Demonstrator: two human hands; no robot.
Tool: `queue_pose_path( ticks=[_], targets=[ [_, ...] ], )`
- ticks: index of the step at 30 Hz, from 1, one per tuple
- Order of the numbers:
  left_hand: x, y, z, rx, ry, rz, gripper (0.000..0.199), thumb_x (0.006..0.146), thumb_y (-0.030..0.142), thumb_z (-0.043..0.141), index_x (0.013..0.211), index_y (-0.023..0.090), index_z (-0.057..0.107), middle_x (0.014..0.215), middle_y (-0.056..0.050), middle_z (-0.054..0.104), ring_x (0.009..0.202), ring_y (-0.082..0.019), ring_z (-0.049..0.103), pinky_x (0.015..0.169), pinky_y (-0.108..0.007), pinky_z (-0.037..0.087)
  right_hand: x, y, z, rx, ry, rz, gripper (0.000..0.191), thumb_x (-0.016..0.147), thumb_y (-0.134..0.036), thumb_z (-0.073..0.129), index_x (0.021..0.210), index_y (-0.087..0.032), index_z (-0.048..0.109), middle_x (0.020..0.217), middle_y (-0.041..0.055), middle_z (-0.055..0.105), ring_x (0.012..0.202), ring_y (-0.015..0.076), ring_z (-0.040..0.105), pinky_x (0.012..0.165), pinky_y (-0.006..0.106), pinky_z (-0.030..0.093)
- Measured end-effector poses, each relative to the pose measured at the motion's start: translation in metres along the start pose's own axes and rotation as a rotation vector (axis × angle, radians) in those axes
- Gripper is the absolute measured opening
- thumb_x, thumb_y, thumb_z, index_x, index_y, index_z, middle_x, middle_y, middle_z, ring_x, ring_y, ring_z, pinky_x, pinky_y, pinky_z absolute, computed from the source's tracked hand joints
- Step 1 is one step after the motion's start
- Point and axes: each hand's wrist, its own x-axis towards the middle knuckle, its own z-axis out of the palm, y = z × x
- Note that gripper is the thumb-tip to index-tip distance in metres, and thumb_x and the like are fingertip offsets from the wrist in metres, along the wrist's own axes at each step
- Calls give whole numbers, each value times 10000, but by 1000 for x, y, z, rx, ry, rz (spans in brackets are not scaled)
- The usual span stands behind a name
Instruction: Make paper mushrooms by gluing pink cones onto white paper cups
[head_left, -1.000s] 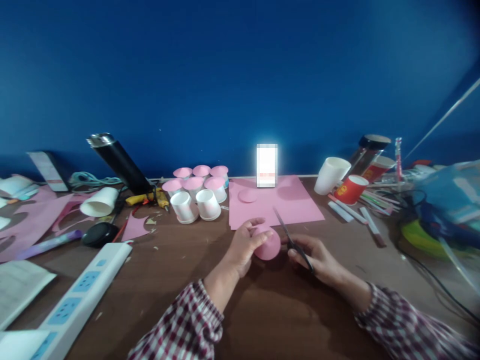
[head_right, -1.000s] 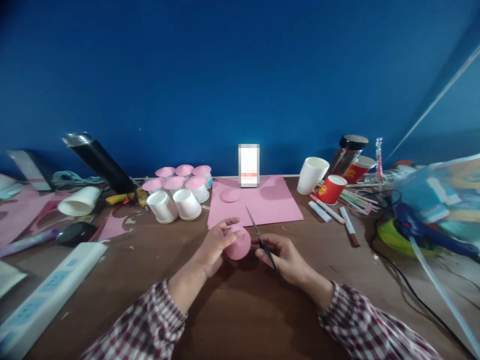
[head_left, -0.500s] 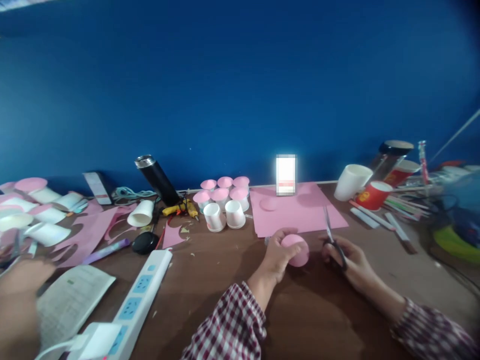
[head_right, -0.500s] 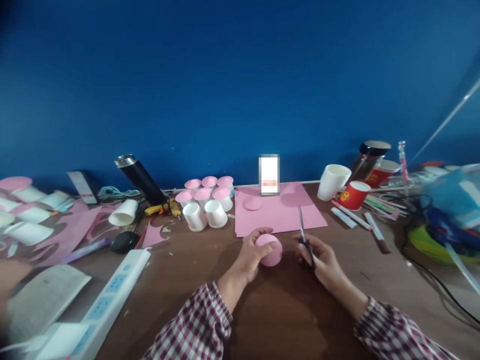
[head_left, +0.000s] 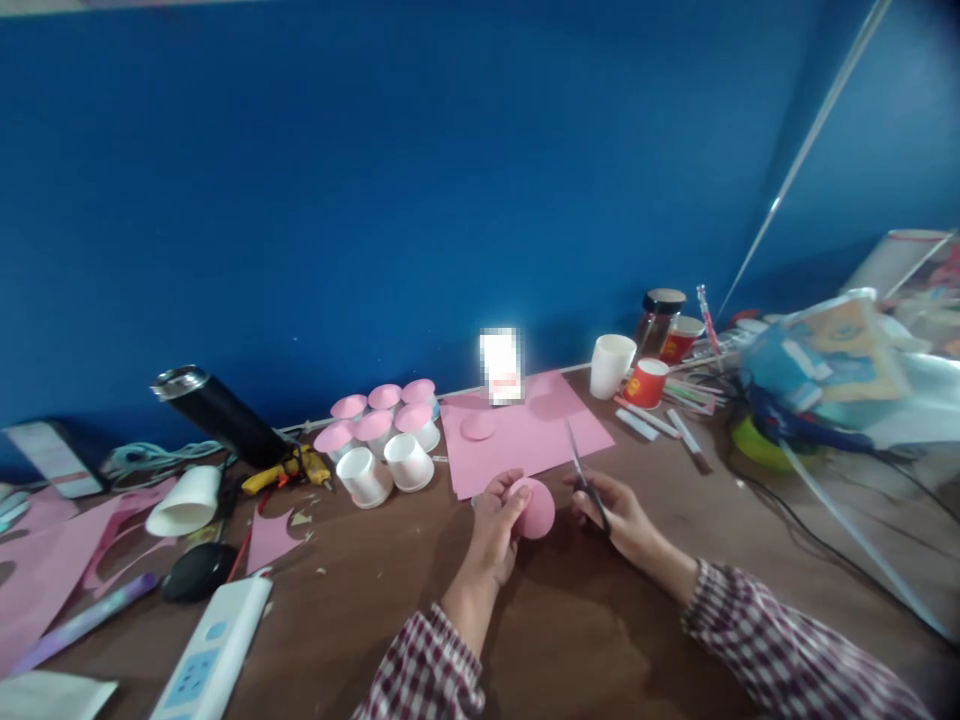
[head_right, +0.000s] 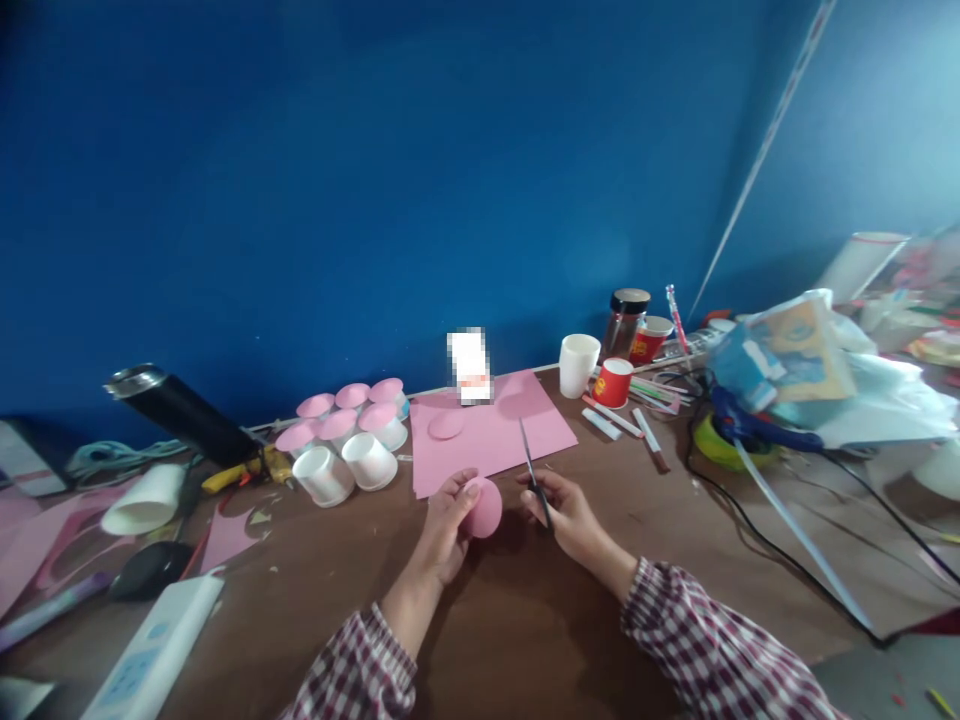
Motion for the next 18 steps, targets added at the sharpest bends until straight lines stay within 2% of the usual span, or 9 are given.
queue_pose_path(
  ticks=[5, 11, 16, 18],
  targets=[
    [4, -11, 3, 107, -8, 49, 434, 674, 332, 755, 1010, 142, 555, 783, -19, 612, 669, -99, 545, 636, -211, 432, -1, 2, -3, 16, -4, 15, 445, 737, -489, 676, 987, -133, 585, 601, -7, 583, 544, 111, 522, 526, 238, 418],
    [3, -10, 4, 233, -31, 98, 371, 705, 332, 724, 981, 136, 573, 819, -33, 611, 716, -109, 541, 669, -214, 433, 2, 4, -3, 40, 22, 21, 427, 727, -480, 692, 972, -144, 596, 600, -10, 580, 539, 110, 526, 515, 232, 420],
    [-4, -8, 1, 316, 65, 147, 379, 719, 355, 701, 1011, 144, 583, 858, -48, 625, 758, -132, 558, 708, -237, 448, 2, 3, -1, 59, -16, 24, 432, 719, -492, 696, 955, -146, 589, 587, -17, 570, 520, 96, 511, 513, 219, 418],
    [-7, -8, 0, 367, 36, 164, 362, 718, 347, 700, 1002, 153, 586, 872, -44, 629, 771, -135, 559, 718, -237, 451, 0, 2, -1, 72, -28, 26, 428, 727, -492, 689, 960, -150, 581, 590, -20, 560, 522, 96, 507, 508, 215, 417]
  ],
)
